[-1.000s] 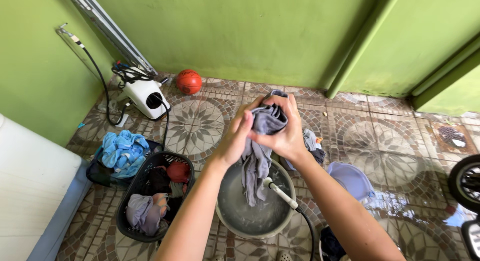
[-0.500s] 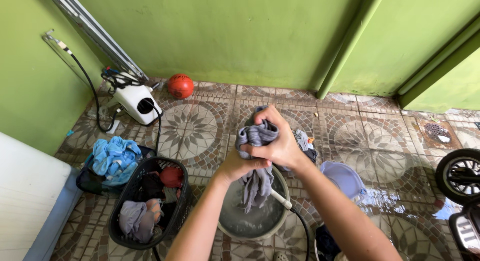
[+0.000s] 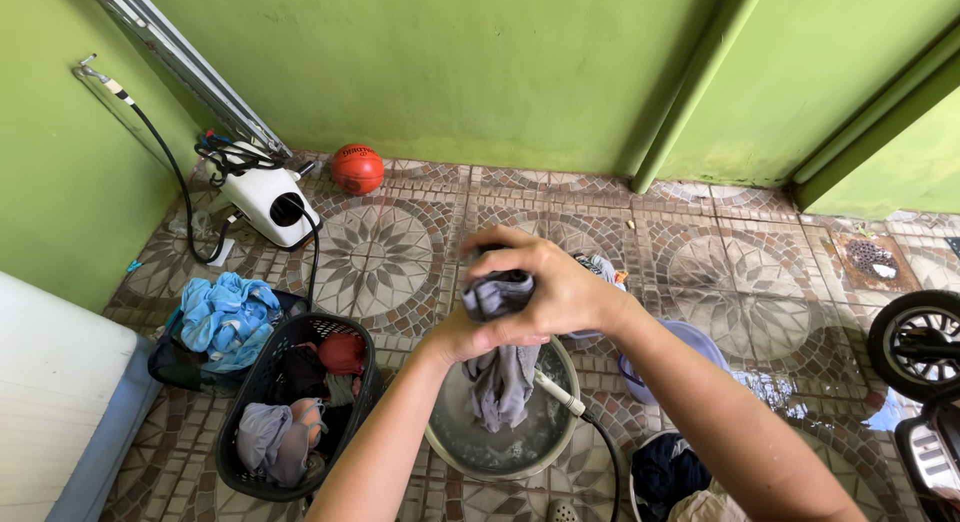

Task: The person washes several items of clothing by hand in a basin with soapy water and a hose, then wrings each item out and places it in a basket.

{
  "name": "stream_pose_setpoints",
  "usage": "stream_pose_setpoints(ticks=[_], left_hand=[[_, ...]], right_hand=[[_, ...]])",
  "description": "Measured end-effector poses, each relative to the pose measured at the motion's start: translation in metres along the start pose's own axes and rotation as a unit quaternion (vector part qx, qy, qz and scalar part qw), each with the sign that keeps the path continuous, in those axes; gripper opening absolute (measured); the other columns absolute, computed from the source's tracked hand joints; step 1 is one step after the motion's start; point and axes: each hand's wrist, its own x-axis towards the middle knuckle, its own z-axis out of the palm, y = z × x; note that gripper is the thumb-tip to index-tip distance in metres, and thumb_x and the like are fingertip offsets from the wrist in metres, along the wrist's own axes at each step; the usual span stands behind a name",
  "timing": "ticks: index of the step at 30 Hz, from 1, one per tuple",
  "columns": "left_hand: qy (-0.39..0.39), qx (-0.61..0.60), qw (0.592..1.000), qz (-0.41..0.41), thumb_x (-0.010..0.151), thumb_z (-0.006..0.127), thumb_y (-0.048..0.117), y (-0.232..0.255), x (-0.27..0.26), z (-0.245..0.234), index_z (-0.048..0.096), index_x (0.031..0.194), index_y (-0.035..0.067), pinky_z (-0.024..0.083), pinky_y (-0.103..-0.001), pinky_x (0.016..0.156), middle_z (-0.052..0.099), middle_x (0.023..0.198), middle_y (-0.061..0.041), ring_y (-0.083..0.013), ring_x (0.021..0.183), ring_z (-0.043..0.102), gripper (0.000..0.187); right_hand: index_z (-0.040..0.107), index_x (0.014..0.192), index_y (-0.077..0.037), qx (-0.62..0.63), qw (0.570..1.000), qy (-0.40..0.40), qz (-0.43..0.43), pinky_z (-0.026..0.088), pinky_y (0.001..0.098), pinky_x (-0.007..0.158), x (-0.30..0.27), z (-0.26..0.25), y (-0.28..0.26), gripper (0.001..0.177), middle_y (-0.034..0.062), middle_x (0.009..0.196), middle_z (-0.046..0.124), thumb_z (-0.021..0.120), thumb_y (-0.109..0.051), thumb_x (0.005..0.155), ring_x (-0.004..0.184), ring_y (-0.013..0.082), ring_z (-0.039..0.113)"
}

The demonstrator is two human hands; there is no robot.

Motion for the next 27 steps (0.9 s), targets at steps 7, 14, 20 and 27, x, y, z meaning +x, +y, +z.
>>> stream_pose_setpoints(ticks=[7,14,20,27], left_hand=[[0.093,0.137,0.979,-0.12,0.074,0.084,0.034,0.021,0.004,0.007,0.067,0.111,0.005,0.064,-0.033,0.086,0.074,0.105,-0.006,-0.0197,0.097,0.074,0.05],[0.217,0.127,0.954,-0.165,0.069,0.086,0.029,-0.007,-0.003,-0.002,0.072,0.096,0.003,0.063,-0.036,0.072,0.078,0.088,-0.01,-0.0238,0.082,0.078,0.04],[0.283,0.268,0.905,-0.171,0.085,0.073,0.028,-0.024,-0.02,-0.008,0.072,0.099,0.005,0.059,-0.04,0.073,0.077,0.087,-0.016,-0.028,0.085,0.076,0.027],[0.356,0.075,0.927,-0.094,0.085,0.071,0.021,-0.025,-0.042,-0.024,0.073,0.105,0.005,0.059,-0.032,0.073,0.079,0.094,-0.008,-0.019,0.088,0.077,0.026]], right_hand=[[0.046,0.074,-0.007,0.094,0.979,0.129,0.129,0.046,0.0372,0.075,0.005,0.035,0.049,0.046,0.0013,0.085,0.051,0.09,-0.021,0.072,0.081,0.0183,0.054],[0.053,0.07,-0.004,0.034,0.954,0.19,0.23,0.047,0.0359,0.067,0.02,0.067,0.067,0.036,0.0046,0.075,0.055,0.084,-0.021,0.068,0.073,0.0192,0.055],[0.058,0.076,0.0,-0.103,0.925,0.237,0.277,0.052,0.039,0.077,0.037,0.103,0.061,0.035,0.0127,0.086,0.059,0.081,-0.026,0.068,0.078,0.0254,0.061],[0.062,0.117,0.0,-0.077,0.933,0.303,0.177,0.047,0.0411,0.103,0.038,0.135,0.037,0.06,0.0192,0.131,0.053,0.089,-0.027,0.069,0.12,0.0329,0.056]])
